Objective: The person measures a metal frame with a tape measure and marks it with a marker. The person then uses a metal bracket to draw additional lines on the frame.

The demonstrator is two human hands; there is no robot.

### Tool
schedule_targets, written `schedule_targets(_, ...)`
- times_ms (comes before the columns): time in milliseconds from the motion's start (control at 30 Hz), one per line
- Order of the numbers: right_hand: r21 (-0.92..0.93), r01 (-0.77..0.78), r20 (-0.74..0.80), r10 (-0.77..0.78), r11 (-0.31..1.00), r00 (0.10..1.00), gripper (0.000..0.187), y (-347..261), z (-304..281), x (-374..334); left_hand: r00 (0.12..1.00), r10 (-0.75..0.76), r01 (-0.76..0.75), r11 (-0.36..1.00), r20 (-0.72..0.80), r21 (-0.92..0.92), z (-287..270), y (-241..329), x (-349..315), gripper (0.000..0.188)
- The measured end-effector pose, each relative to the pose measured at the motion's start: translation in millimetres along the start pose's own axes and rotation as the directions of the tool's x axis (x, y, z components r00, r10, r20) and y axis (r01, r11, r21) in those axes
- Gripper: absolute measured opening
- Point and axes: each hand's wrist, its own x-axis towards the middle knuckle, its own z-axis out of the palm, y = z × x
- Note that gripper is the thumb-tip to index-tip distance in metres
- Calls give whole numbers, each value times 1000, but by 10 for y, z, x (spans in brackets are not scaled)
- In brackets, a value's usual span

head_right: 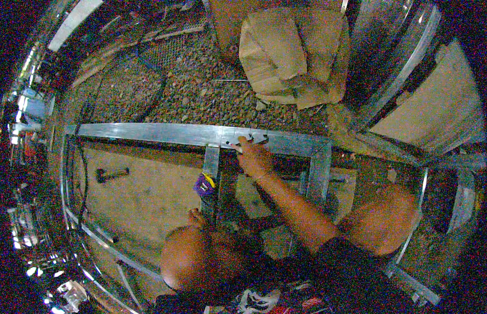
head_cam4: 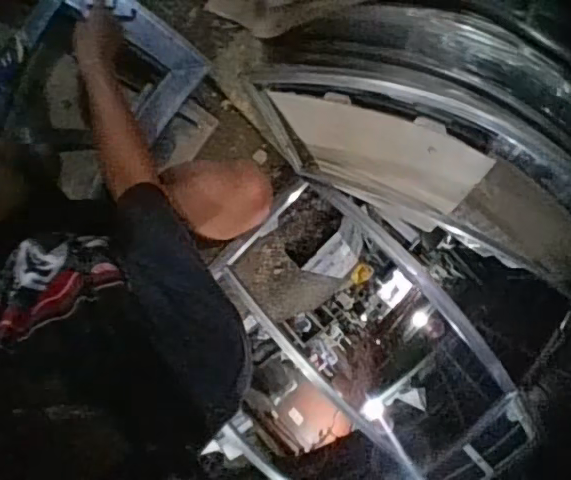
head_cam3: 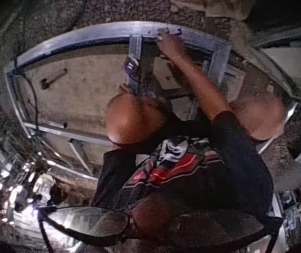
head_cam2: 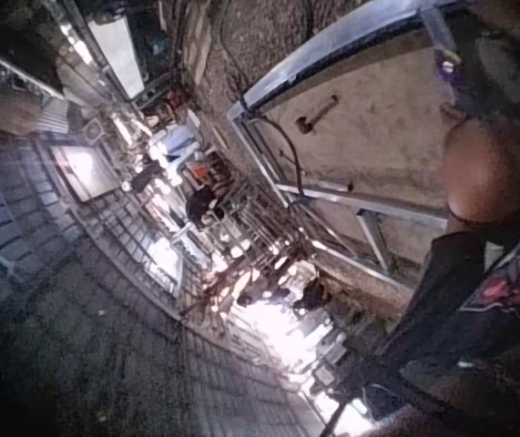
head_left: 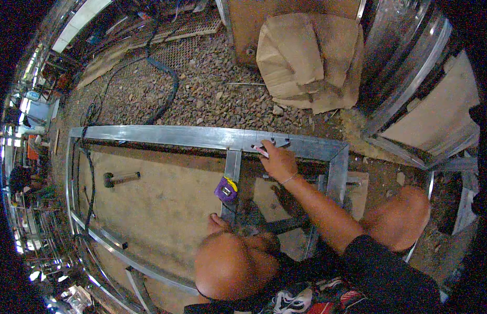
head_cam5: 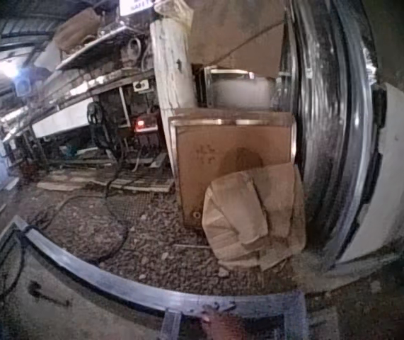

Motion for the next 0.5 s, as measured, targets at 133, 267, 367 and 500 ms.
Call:
schedule_targets(133,-4,54,-33,-54,999,998,40,-23,199,3,1000,6,-6,1000,5,0,7,-8,11,41)
schedule_targets(267,-14,92,5,-92,996,996,42,-259,345,-227,1000,7,-7,1000,12,7,23,-29,6,41)
schedule_targets(367,-6,95,29,-95,995,995,40,-296,346,-340,1000,7,-7,1000,13,11,12,-47,0,41)
schedule_targets(500,14,94,15,-94,995,995,33,-213,397,-370,1000,4,-4,1000,19,16,14,-35,12,41)
